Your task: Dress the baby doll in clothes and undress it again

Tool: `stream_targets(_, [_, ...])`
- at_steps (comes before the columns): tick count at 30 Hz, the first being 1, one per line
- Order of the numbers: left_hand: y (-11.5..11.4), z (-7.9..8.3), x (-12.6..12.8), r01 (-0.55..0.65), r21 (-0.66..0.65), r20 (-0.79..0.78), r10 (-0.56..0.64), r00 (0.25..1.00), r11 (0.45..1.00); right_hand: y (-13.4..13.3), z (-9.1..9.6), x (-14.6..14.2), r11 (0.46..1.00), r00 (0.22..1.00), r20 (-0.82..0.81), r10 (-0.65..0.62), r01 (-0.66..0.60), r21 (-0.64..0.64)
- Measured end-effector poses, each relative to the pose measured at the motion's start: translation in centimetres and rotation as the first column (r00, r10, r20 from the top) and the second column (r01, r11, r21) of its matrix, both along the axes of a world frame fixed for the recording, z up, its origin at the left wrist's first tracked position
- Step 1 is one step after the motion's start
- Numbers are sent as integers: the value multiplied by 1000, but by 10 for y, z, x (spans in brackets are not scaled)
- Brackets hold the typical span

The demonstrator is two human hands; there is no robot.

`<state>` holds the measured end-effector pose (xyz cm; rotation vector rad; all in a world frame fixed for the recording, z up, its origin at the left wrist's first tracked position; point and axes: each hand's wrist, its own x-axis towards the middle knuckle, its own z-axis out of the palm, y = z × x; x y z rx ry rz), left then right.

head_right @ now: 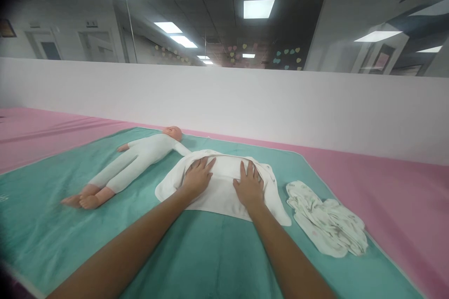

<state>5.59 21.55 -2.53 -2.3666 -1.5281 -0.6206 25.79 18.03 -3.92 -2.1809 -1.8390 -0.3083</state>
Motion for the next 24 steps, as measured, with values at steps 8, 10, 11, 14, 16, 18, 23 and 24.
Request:
stream_targets(8, [21,-14,-1,17,-309,19,-12,1000,951,22,-6,5,970,994,-91,54,-74,-231])
stream_targets(10, [25,-16,0,6,-379,9,-3,1000,925,29,-3,5,950,989,-144,37,-80,-303])
stream_targets(11, [27,-16,1,1,-399,6,2,1000,917,33,-1,5,943,986,-169,19,-74,-324])
stream_targets(14, [29,-16,1,2,-430,-2,-3,1000,903,43,3,1,942,974,-223,-37,-41,-332])
stream_targets(16, [30,-15,1,5,-446,-7,-9,1000,895,47,3,-3,952,969,-238,-67,-10,-306])
stream_targets(18, [32,-12,1,2,-463,-8,-6,1000,886,49,3,-10,964,966,-242,-91,25,-263])
stream_targets(23, [39,-2,13,-29,-457,12,39,999,889,47,1,-20,987,968,-241,-71,33,-159])
stream_targets(24, [39,-1,18,-45,-441,21,61,998,896,47,1,-19,990,969,-243,-52,19,-137])
